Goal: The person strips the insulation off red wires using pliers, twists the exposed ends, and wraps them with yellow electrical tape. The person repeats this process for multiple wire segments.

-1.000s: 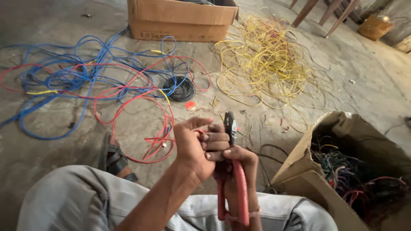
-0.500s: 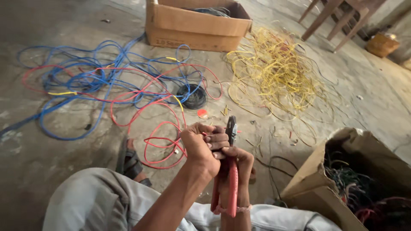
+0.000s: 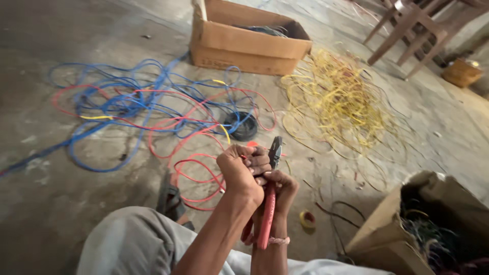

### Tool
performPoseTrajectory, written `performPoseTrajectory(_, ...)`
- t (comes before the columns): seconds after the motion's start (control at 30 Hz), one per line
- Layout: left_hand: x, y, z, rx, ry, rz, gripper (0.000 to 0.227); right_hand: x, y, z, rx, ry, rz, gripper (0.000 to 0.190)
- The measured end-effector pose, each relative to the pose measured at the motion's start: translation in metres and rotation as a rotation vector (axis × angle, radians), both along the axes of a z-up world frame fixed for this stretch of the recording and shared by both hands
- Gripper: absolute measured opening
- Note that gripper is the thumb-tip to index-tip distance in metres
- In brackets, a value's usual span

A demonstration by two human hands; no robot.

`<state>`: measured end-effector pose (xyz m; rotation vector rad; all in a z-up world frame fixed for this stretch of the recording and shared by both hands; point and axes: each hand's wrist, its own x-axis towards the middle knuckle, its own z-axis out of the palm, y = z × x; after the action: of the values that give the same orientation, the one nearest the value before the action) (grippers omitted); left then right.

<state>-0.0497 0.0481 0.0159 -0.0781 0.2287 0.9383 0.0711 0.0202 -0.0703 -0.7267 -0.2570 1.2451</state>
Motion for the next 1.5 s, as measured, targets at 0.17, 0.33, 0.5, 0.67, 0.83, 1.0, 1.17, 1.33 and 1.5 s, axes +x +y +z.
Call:
performPoseTrajectory(0.17, -0.012, 0.012, 0.003, -0.031, 0.047, 0.073, 0.011, -0.017, 0.018, 0.004, -0.002, -0.046, -0.032, 0.013)
performPoseTrajectory(0.33, -0.020, 0.019, 0.002, 0.007, -0.024, 0.059, 0.010, -0.027, 0.025, 0.002, 0.071, -0.067, -0.001, 0.013)
performPoseTrajectory(0.5, -0.013, 0.018, 0.003, 0.024, -0.037, 0.045, 0.010, -0.001, 0.033, -0.019, 0.163, -0.200, -0.170, 0.010)
performPoseTrajectory(0.67, -0.004, 0.006, 0.014, 0.093, -0.024, 0.080, 0.015, 0.022, 0.031, -0.033, 0.198, -0.560, -0.435, 0.010)
performPoseTrajectory(0.83, -0.021, 0.008, 0.019, 0.323, -0.382, 0.293, 0.018, 0.010, 0.027, -0.030, 0.225, -0.844, -0.553, 0.012)
performPoseTrajectory(1.0, -0.038, 0.014, 0.022, 0.311, -0.090, 0.313, 0.021, -0.021, 0.031, -0.022, 0.199, -0.282, -0.225, 0.020)
performPoseTrajectory(1.17, -0.056, 0.014, 0.000, 0.507, 0.600, 0.412, 0.026, 0.058, -0.005, -0.018, 0.073, 0.058, -0.054, 0.030)
performPoseTrajectory(1.33, -0.023, 0.005, -0.021, 0.904, 1.002, 0.396, 0.033, 0.143, -0.045, -0.064, -0.492, -0.562, -0.003, 0.017)
performPoseTrajectory(1.5, 0.010, -0.005, -0.050, 1.274, 1.243, 0.373, 0.033, 0.177, -0.054, -0.111, -0.451, -1.816, 0.209, 0.020)
